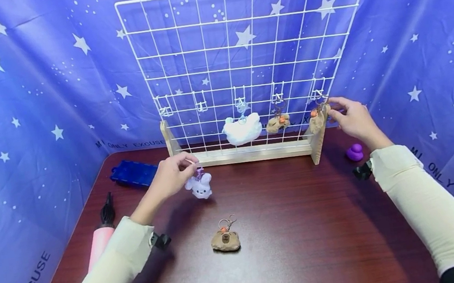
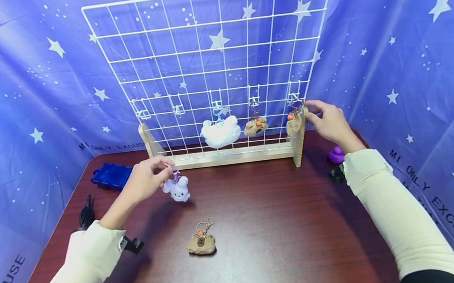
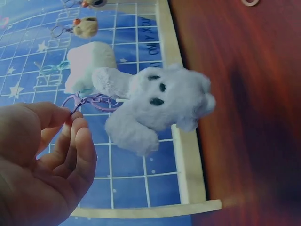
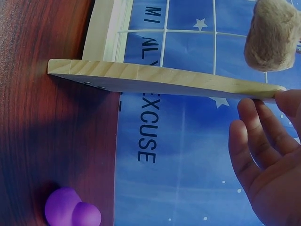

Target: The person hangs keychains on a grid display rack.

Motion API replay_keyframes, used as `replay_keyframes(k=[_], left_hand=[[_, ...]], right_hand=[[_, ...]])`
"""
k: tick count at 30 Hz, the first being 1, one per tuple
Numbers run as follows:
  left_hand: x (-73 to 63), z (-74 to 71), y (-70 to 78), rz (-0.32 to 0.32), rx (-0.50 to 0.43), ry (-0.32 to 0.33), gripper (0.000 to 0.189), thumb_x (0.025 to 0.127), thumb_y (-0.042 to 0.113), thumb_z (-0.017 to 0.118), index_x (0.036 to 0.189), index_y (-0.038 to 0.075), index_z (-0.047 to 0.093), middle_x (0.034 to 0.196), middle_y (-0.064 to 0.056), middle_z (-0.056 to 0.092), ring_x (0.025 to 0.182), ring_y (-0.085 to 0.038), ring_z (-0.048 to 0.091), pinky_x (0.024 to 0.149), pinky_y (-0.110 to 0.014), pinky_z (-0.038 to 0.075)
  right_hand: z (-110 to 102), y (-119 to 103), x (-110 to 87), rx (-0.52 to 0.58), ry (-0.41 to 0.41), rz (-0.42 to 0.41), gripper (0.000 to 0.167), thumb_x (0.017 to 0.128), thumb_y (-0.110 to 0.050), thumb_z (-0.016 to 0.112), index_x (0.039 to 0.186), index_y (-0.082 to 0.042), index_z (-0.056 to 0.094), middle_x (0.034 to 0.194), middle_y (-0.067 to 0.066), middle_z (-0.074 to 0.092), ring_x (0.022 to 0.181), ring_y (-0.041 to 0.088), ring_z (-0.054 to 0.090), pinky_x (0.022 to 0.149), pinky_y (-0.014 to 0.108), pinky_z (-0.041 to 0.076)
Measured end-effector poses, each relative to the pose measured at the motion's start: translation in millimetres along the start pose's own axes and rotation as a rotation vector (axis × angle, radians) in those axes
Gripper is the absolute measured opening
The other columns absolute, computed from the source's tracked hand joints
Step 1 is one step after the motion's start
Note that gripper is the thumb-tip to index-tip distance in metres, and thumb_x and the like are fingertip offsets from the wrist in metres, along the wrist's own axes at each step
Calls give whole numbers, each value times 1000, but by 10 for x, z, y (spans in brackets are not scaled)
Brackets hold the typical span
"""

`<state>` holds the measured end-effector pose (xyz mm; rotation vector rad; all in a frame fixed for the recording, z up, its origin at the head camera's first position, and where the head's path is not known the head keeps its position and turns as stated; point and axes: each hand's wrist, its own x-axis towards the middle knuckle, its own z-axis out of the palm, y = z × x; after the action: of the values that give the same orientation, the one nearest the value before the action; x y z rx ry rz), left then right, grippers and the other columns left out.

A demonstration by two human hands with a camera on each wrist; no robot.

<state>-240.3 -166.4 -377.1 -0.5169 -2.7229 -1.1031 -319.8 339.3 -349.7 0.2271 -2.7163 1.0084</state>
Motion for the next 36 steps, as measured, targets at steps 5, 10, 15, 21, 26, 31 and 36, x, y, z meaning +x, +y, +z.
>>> replay_keyframes(k=[5, 10, 15, 21, 26, 31, 36], left_hand=[[109, -34, 82, 29, 39, 43, 10, 95, 13, 65, 102, 13, 73, 89, -5, 79, 77, -16, 69, 68, -31, 52], [205, -75, 164, 49, 77, 70, 10, 95, 14, 66, 102, 13, 73, 86, -5, 77, 72, -17, 66, 71, -34, 51], [276, -110, 209, 55, 82, 78, 13, 96, 14, 65, 105, 13, 74, 84, -5, 76, 69, -17, 65, 66, -32, 49], [343, -157, 281, 58, 63, 113, 15, 95, 13, 66, 107, 13, 74, 84, -6, 76, 67, -19, 61, 61, -31, 44], [421, -172, 352, 70, 45, 134, 16, 96, 14, 64, 109, 14, 74, 85, -7, 75, 67, -19, 59, 61, -30, 44], [501, -185, 414, 71, 13, 172, 17, 96, 12, 64, 110, 13, 74, 89, -8, 76, 70, -19, 62, 62, -30, 46], [578, -207, 484, 72, -24, 188, 18, 97, 13, 64, 111, 13, 74, 89, -8, 76, 65, -17, 59, 57, -28, 44]], right_hand=[[-5, 2, -3, 16, 6, -3, 47, 105, -22, 54, 148, -3, 50, 127, 31, 65, 70, -10, 61, 57, 18, 54], [-17, -5, -6, 24, 6, -6, 47, 105, -22, 55, 147, -3, 51, 127, 32, 65, 70, -10, 62, 56, 18, 55], [-15, -13, -1, 16, 3, 8, 47, 105, -23, 55, 147, -4, 51, 128, 30, 65, 75, 0, 67, 58, 18, 55], [-11, -19, 7, 10, -24, 23, 49, 106, -28, 53, 149, -7, 50, 128, 28, 66, 87, 20, 74, 60, 18, 55], [-14, -3, 0, 7, -23, 23, 49, 106, -28, 53, 150, -6, 48, 128, 29, 65, 77, 0, 67, 60, 18, 55], [-1, -1, -3, 10, -18, 20, 49, 106, -27, 53, 150, -6, 48, 130, 28, 65, 81, 10, 71, 60, 18, 56], [10, 2, -12, 21, -1, 18, 47, 106, -25, 53, 148, -5, 50, 129, 29, 65, 85, 23, 74, 59, 19, 56]])
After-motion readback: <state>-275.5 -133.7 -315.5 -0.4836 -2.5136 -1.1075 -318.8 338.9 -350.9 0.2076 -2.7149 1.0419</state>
